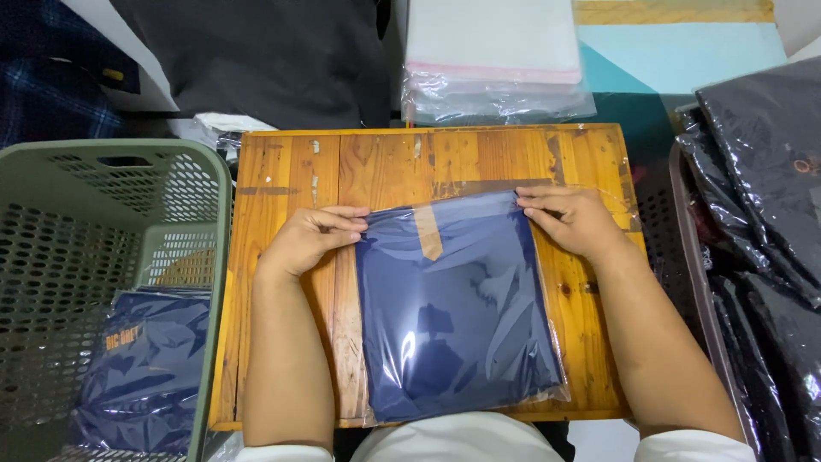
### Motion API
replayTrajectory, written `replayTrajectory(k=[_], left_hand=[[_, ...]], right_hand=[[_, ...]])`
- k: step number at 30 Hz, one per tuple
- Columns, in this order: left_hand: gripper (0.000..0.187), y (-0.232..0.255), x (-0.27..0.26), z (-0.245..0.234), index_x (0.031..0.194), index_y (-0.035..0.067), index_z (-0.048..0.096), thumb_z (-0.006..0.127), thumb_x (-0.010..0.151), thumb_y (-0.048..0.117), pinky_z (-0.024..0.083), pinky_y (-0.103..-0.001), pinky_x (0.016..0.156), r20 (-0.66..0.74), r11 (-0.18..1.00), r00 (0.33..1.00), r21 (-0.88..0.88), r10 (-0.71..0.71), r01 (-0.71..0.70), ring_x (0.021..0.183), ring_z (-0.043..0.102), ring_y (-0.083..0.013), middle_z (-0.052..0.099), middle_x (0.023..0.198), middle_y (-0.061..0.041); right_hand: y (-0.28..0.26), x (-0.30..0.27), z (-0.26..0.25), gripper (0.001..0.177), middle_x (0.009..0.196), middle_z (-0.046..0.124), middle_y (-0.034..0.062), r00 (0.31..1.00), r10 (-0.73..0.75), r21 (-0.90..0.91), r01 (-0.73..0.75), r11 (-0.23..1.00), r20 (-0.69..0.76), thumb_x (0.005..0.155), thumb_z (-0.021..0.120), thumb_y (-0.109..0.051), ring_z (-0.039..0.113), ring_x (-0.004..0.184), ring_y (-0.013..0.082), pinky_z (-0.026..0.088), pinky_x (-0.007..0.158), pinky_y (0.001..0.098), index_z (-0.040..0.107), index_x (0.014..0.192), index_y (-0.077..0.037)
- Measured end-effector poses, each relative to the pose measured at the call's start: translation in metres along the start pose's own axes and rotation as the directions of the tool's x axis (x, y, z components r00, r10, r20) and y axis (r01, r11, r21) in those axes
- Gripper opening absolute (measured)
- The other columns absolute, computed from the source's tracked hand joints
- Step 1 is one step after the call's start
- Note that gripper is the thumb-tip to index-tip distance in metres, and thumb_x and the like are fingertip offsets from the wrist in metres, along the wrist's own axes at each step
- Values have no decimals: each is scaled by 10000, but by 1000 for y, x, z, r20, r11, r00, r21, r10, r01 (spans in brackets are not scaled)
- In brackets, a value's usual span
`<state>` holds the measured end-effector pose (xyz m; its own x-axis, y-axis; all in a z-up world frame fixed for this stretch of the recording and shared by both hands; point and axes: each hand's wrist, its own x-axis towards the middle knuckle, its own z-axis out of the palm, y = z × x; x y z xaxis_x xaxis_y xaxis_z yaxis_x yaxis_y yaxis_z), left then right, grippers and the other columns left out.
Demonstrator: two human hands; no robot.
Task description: Folding shirts and placing them into clear plastic bags for final packaging.
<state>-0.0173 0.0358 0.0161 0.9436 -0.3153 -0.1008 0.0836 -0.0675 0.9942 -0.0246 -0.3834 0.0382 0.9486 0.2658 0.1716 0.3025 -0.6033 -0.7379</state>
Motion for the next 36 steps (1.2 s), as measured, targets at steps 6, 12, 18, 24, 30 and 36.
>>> replayTrajectory(k=[6,12,18,24,30,36], left_hand=[[223,0,-3,2,966,-3,801,827,752,-62,592,-376,930,-22,999,1000,30,-13,13,1087,701,-281,724,1252,-225],[225,5,-6,4,954,-9,800,833,739,-67,594,-393,926,-23,999,1000,33,-18,19,1073,713,-296,726,1242,-238],[222,0,-6,1,962,6,805,835,748,-43,575,-396,962,3,998,1000,63,-26,26,1121,692,-302,708,1293,-218],[213,-7,-7,2,972,9,807,835,765,-35,572,-394,979,3,997,1000,79,-1,1,1148,690,-306,700,1311,-212],[241,-10,-13,2,965,73,831,870,737,4,535,-380,1019,-12,977,997,201,71,-67,1172,681,-292,717,1308,-156],[247,-10,-14,6,958,177,844,885,739,71,479,-367,1077,-31,913,989,389,147,-123,1253,642,-260,689,1384,-28]], right_hand=[[13,-2,-2,163,1253,749,109,998,23,-2,-23,1000,64,977,708,-84,698,1150,301,548,981,416,816,1093,-122],[10,-1,-6,172,1266,744,94,993,47,-35,-43,998,108,978,697,-87,698,1152,298,554,989,420,822,1088,-133],[10,0,-5,153,1269,743,92,989,22,-96,-8,995,144,979,692,-85,709,1142,282,573,960,385,812,1074,-95],[11,0,-6,155,1291,730,104,987,14,-118,5,993,157,993,678,-88,702,1153,279,577,957,378,803,1081,-65],[19,-5,-4,174,1333,714,77,983,-19,-182,54,982,185,984,683,-114,684,1197,261,561,1004,360,791,1112,-68],[33,-7,1,202,1376,693,71,979,-87,-216,127,968,184,995,659,-111,659,1243,260,536,1041,362,773,1161,-96]])
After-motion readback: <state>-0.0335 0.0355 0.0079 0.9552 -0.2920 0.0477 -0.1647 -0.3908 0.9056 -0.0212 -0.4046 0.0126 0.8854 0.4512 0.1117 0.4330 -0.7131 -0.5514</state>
